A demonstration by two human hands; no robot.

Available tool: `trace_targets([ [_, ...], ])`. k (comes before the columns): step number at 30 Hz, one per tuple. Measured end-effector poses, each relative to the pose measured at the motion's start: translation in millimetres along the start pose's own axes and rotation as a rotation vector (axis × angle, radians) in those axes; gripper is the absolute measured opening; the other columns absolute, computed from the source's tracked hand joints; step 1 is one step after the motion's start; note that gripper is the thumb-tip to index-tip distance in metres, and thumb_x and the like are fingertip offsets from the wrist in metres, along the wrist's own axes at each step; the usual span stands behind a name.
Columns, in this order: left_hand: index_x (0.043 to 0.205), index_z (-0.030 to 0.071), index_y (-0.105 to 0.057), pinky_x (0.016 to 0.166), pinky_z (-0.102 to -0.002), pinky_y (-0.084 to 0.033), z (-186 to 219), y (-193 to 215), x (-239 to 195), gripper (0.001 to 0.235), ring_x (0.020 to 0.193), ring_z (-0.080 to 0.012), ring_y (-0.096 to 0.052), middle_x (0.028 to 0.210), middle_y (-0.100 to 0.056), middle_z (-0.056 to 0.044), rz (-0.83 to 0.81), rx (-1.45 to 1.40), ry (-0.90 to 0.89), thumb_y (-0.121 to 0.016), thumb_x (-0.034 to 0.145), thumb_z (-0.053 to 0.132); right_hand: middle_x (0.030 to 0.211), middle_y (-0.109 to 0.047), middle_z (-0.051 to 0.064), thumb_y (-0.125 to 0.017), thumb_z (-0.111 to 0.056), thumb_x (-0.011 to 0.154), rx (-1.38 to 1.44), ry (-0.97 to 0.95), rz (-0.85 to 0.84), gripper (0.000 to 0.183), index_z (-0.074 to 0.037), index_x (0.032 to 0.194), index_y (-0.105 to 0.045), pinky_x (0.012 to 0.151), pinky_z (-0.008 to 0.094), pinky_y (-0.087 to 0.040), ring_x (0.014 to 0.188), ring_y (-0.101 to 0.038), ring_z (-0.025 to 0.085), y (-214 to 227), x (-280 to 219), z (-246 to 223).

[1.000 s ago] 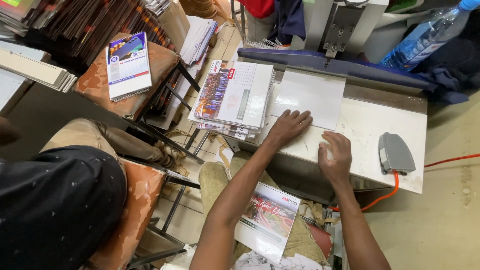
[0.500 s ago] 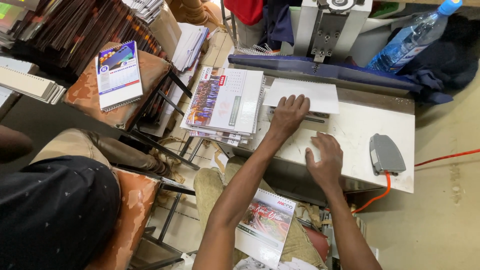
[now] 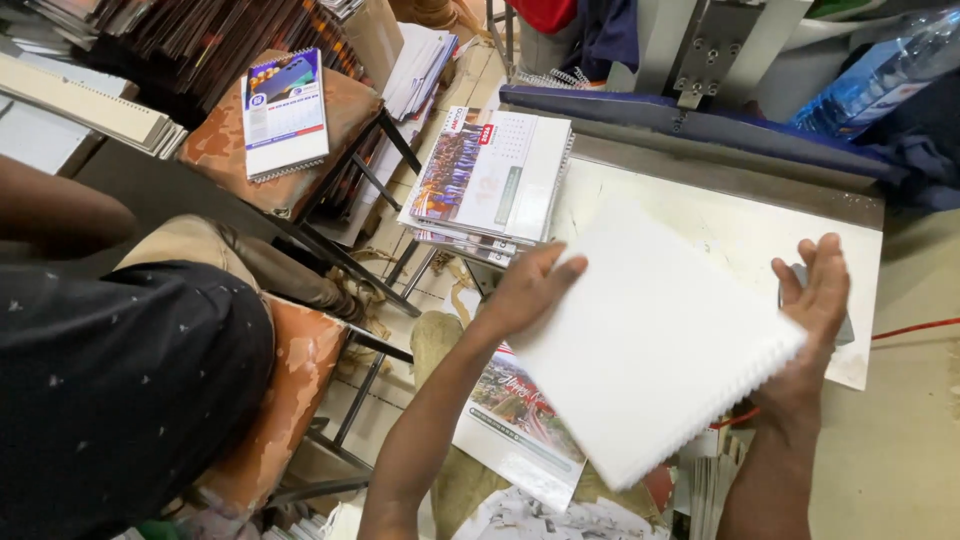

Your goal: Using a spiral binding machine to assemble and crimp printed calendars.

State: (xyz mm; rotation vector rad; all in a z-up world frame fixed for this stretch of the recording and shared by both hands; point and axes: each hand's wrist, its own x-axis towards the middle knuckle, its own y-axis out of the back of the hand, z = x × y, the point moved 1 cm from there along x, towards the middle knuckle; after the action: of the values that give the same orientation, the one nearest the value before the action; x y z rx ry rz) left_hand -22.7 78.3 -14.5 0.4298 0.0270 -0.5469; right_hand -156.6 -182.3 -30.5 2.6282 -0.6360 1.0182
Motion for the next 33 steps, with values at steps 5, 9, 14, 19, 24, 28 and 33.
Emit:
trace_targets([
  [5, 0.106, 0.012, -0.06, 0.069, -0.03, -0.046, -54, -51, -81, 0.044, 0.078, -0.0143, -0.055, 0.087, -0.059, -0.003, -0.514, -0.263, 0.186, -0.048, 0.106, 0.055, 0.124, -0.054, 0.021, -0.067, -0.034, 0.09, 0.332, -0.037, -0.522, 0.043, -0.006, 0.121, -0.058, 0.099, 0.052, -0.046, 0.116, -0.054, 0.038, -19, -27, 1],
  [9, 0.141, -0.002, -0.052, 0.098, -0.064, -0.049, -107, -13, -109, 0.039, 0.114, -0.0535, -0.061, 0.127, -0.059, -0.042, -0.643, -0.138, -0.112, -0.049, 0.11, 0.021, 0.07, -0.082, 0.011, -0.078, -0.036, 0.083, 0.26, -0.487, -0.65, 0.029, -0.01, 0.076, -0.088, 0.065, 0.04, -0.058, 0.062, -0.075, 0.021, -41, -84, 31],
  [14, 0.133, 0.015, -0.064, 0.095, -0.056, -0.052, -172, 55, -102, 0.036, 0.107, -0.0444, -0.068, 0.107, -0.073, -0.021, -0.066, 0.419, 0.253, -0.06, 0.099, 0.024, 0.067, -0.072, 0.018, -0.068, -0.035, 0.089, -0.293, -0.821, -0.99, 0.035, -0.003, 0.075, -0.069, 0.068, 0.047, -0.048, 0.07, -0.064, 0.029, -53, -143, 50],
  [19, 0.11, 0.027, -0.073, 0.086, -0.052, -0.056, -150, 74, -82, 0.024, 0.095, -0.0356, -0.073, 0.096, -0.078, -0.004, 0.442, 0.521, 0.317, -0.059, 0.101, 0.044, 0.05, -0.064, 0.006, -0.067, -0.044, 0.091, -0.594, -0.894, -1.278, 0.046, -0.012, 0.06, -0.057, 0.064, 0.039, -0.043, 0.057, -0.064, 0.029, -48, -131, 55],
  [24, 0.127, 0.013, -0.064, 0.099, -0.055, -0.052, -89, 112, -43, 0.039, 0.115, -0.0371, -0.067, 0.123, -0.068, -0.014, 0.95, 0.334, 0.037, -0.065, 0.101, 0.042, 0.059, -0.067, 0.012, -0.068, -0.042, 0.093, -0.596, -0.684, -1.139, 0.038, -0.011, 0.071, -0.069, 0.063, 0.04, -0.046, 0.062, -0.067, 0.036, -68, -82, 25],
  [28, 0.138, 0.01, -0.057, 0.107, -0.058, -0.046, -118, 129, 5, 0.052, 0.129, -0.0389, -0.058, 0.135, -0.059, -0.016, 0.947, 0.31, 0.122, -0.064, 0.1, 0.045, 0.107, -0.079, 0.012, -0.083, -0.026, 0.087, -0.166, -0.467, -0.698, 0.027, -0.01, 0.108, -0.078, 0.099, 0.047, -0.054, 0.109, -0.074, 0.033, -96, -38, -1],
  [33, 0.107, 0.016, -0.072, 0.105, -0.051, -0.044, -142, 132, 37, 0.043, 0.117, -0.0329, -0.063, 0.108, -0.071, -0.008, 0.919, 0.335, 0.188, -0.062, 0.094, 0.056, 0.163, -0.04, 0.015, -0.072, -0.05, 0.094, -0.257, 0.079, -0.585, 0.075, -0.008, 0.151, -0.046, 0.125, 0.056, -0.021, 0.152, -0.029, 0.04, -157, 16, 24],
])
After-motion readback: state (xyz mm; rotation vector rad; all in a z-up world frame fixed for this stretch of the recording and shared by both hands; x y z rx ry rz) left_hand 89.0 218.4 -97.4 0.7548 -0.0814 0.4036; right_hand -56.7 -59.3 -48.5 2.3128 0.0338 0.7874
